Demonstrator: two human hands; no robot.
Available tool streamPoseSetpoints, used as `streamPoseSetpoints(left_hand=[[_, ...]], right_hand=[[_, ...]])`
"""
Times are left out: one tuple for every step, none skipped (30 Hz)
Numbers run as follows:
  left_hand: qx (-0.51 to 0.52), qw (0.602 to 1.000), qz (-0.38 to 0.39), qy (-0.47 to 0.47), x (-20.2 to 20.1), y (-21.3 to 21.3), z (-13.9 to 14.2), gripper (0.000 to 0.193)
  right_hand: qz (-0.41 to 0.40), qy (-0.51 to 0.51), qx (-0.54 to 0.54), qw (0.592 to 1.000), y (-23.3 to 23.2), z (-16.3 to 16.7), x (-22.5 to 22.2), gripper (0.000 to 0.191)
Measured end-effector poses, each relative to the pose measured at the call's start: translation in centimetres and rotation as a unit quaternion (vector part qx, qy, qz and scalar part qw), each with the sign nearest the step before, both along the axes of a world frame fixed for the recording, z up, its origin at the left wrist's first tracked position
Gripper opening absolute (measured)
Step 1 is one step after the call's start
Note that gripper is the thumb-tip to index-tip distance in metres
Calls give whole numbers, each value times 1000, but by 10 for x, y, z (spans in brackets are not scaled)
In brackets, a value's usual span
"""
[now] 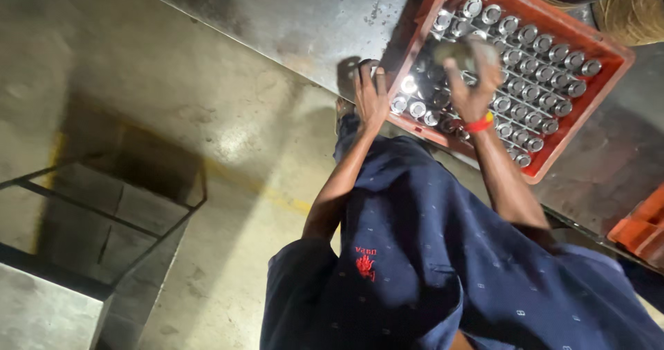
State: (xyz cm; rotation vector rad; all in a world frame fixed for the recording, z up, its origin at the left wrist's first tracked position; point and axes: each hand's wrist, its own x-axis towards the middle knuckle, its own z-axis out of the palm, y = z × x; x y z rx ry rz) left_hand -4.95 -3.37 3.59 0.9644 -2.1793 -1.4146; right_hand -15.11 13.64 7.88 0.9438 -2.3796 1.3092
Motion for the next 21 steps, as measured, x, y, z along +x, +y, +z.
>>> streamPoseSetpoints(left_hand=[[-11, 1000, 3, 9, 0, -1, 0, 31], [-23, 1000, 5, 18, 0, -1, 0, 30], [-34, 999, 5, 28, 1, -1, 1, 29], [-25, 999, 4, 26, 1, -1, 1, 29], [-16, 1000, 2, 24, 1, -2, 2, 29], [-3, 1000, 2, 21, 2, -1, 3, 29], [-10, 999, 4, 30, 2, -2, 4, 28], [-13, 999, 2, 37, 3, -1, 5, 27], [-15, 999, 1, 47, 3, -1, 5, 27], [-17, 999, 1, 46, 3, -1, 6, 26], [-17, 999, -1, 45, 3, -1, 5, 26], [-16, 999, -3, 45, 3, -1, 5, 25], [-18, 999, -3, 38, 3, -1, 4, 26], [-17, 999, -2, 29, 3, -2, 4, 26], [-16, 1000, 2, 19, 4, -1, 3, 26], [-26, 999, 0, 24, 4, -2, 2, 26], [-31, 999, -1, 28, 4, -1, 2, 27], [-38, 999, 0, 28, 4, -1, 2, 27], [-42, 999, -2, 30, 4, -1, 4, 27], [-48, 998, -5, 37, 4, -1, 3, 27], [-56, 997, -11, 46, 4, -1, 3, 27]], right_hand=[[-33, 15, -41, 998, 5, 0, 2, 35], [-12, 23, -6, 1000, 11, 2, 5, 30], [8, 31, 30, 999, 14, 4, 7, 26], [27, 42, 65, 997, 18, 6, 9, 23], [23, 16, 64, 998, 18, 8, 9, 26], [20, -11, 67, 997, 17, 10, 8, 28], [19, -40, 64, 997, 14, 11, 5, 31], [12, -14, 8, 1000, 9, 12, 1, 35], [6, 15, -45, 999, 4, 11, -4, 38], [1, 45, -104, 994, -2, 11, -11, 42], [27, 16, -48, 998, -7, 9, -17, 42], [52, -13, 8, 999, -11, 7, -24, 42], [78, -40, 63, 994, -14, 5, -30, 41], [46, -16, 49, 998, -15, 4, -35, 40], [16, 7, 36, 999, -14, 2, -38, 38], [-15, 31, 19, 999, -11, 1, -41, 36], [-33, 42, -14, 998, -8, 1, -42, 39], [-50, 51, -48, 996, -4, 1, -42, 43], [-68, 60, -82, 992, 1, 2, -41, 46], [-40, 38, -20, 998, 4, 1, -41, 47], [-13, 18, 41, 999, 8, 4, -40, 47]])
